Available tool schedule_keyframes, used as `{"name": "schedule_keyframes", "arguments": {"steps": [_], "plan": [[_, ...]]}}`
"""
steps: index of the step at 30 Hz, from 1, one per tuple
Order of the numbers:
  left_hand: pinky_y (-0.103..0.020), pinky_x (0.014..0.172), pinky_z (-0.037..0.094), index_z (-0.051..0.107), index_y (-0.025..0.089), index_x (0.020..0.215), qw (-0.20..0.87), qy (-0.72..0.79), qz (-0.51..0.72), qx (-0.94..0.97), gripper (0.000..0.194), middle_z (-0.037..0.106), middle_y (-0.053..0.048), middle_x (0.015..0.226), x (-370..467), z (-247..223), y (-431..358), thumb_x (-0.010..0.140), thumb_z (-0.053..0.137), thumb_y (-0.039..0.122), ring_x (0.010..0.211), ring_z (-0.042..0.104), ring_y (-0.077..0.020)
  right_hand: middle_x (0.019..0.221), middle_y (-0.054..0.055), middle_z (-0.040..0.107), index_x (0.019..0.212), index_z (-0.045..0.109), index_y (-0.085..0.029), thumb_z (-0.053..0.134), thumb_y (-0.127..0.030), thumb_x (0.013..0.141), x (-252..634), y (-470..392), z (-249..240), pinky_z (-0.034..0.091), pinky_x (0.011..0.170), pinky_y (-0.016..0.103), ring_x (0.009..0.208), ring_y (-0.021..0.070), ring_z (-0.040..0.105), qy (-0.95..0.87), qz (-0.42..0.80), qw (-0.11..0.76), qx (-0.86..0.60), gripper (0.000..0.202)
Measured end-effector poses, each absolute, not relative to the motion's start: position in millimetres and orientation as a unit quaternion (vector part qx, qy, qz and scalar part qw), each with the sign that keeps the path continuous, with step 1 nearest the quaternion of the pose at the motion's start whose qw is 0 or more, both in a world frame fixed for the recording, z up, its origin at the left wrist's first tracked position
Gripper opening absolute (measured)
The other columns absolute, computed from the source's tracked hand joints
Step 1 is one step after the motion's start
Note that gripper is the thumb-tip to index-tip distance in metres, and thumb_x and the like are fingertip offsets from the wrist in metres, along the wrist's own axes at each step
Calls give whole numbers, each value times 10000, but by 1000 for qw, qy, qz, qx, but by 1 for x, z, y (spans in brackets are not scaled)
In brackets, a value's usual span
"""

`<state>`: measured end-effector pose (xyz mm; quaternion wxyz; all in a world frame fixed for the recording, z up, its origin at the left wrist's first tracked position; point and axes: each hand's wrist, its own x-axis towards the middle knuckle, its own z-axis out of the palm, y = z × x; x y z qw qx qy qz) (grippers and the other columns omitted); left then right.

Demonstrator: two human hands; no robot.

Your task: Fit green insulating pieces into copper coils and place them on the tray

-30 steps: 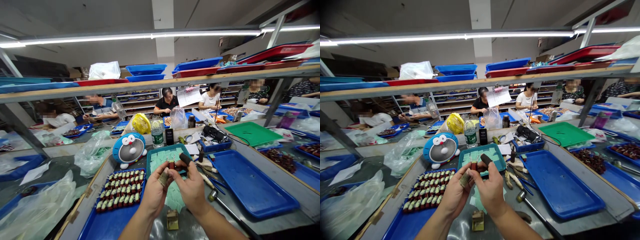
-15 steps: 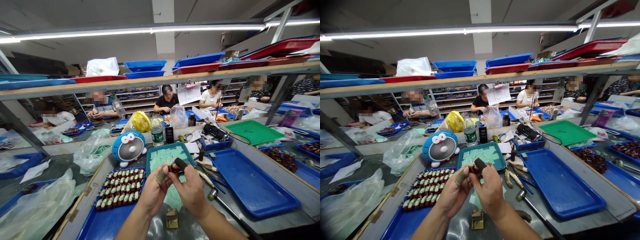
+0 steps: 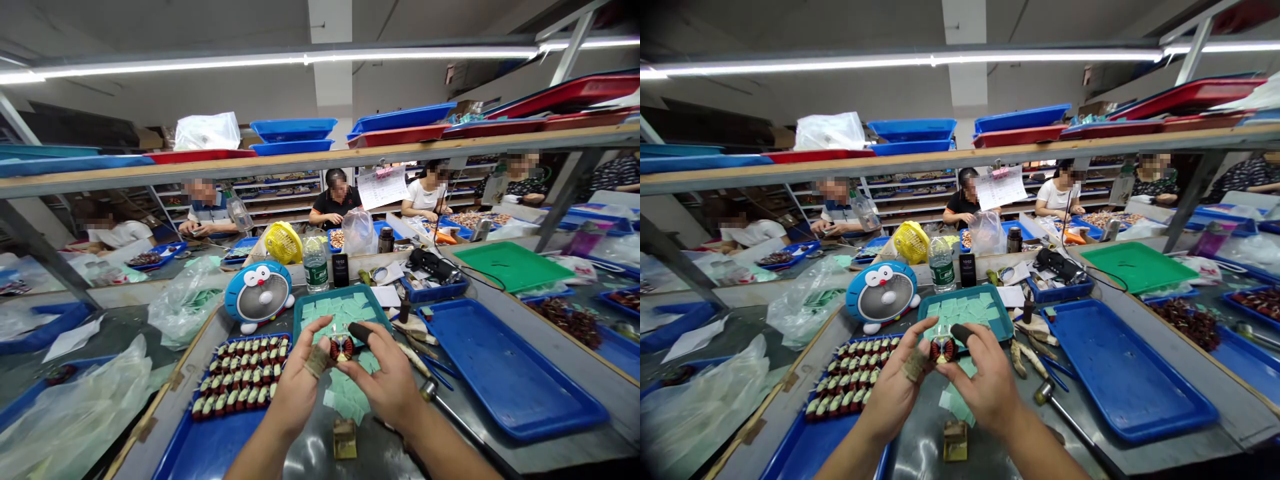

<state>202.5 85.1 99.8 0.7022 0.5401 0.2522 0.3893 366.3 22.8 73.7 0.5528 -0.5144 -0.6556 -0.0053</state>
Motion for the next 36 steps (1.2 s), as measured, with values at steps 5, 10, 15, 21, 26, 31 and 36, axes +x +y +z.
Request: {"name": "schedule_keyframes", "arguments": {"steps": [5, 10, 15, 21, 26, 31, 36], "plan": [[-274, 823, 479, 598, 213, 1290, 642, 278, 378, 607, 456, 708, -33, 894, 199, 98, 79, 917, 682, 461, 847, 646, -170, 1229, 75, 594, 1266, 547, -221, 702, -340, 929, 367, 22, 68, 477, 1011, 350, 1170, 215, 563, -666, -11, 544, -510, 389], [-306, 847, 478, 594, 185, 1258, 638, 286, 381, 604, 441, 741, -68, 956, 199, 98, 77, 924, 663, 465, 876, 655, -196, 1195, 72, 624, 1247, 559, -222, 683, -345, 945, 367, 21, 66, 491, 968, 350, 1121, 216, 588, -677, -25, 530, -510, 349], [-328, 842, 479, 575, 175, 1258, 647, 283, 372, 603, 452, 728, -60, 897, 199, 94, 76, 922, 665, 463, 854, 645, -204, 1159, 76, 657, 1249, 566, -211, 675, -337, 950, 367, 20, 66, 507, 949, 360, 1087, 222, 615, -687, -38, 531, -495, 343], [-308, 791, 502, 599, 188, 1177, 673, 291, 396, 553, 395, 723, -52, 895, 201, 92, 68, 895, 704, 444, 805, 647, -182, 1149, 83, 666, 1242, 581, -215, 680, -323, 939, 365, 18, 61, 540, 931, 361, 1075, 228, 633, -685, -36, 526, -502, 337], [-286, 760, 516, 591, 188, 1183, 684, 294, 395, 537, 400, 713, -43, 893, 203, 88, 64, 889, 717, 428, 785, 657, -161, 1193, 99, 657, 1288, 578, -223, 653, -302, 950, 359, 20, 58, 547, 951, 365, 1112, 235, 630, -685, 0, 519, -511, 355], [-361, 813, 548, 569, 176, 1169, 691, 317, 404, 508, 421, 748, -90, 955, 196, 82, 68, 886, 717, 450, 832, 731, -226, 1332, 115, 616, 1413, 492, -226, 665, -394, 933, 377, -7, 15, 543, 1012, 367, 1210, 247, 622, -660, 69, 464, -587, 536], [-403, 857, 552, 527, 184, 1260, 703, 340, 402, 478, 485, 749, -129, 1057, 181, 71, 78, 891, 716, 435, 902, 753, -268, 1151, 115, 718, 1091, 684, -220, 677, -456, 890, 417, -68, -94, 628, 743, 367, 926, 278, 732, -672, -32, 306, -673, 310]]}}
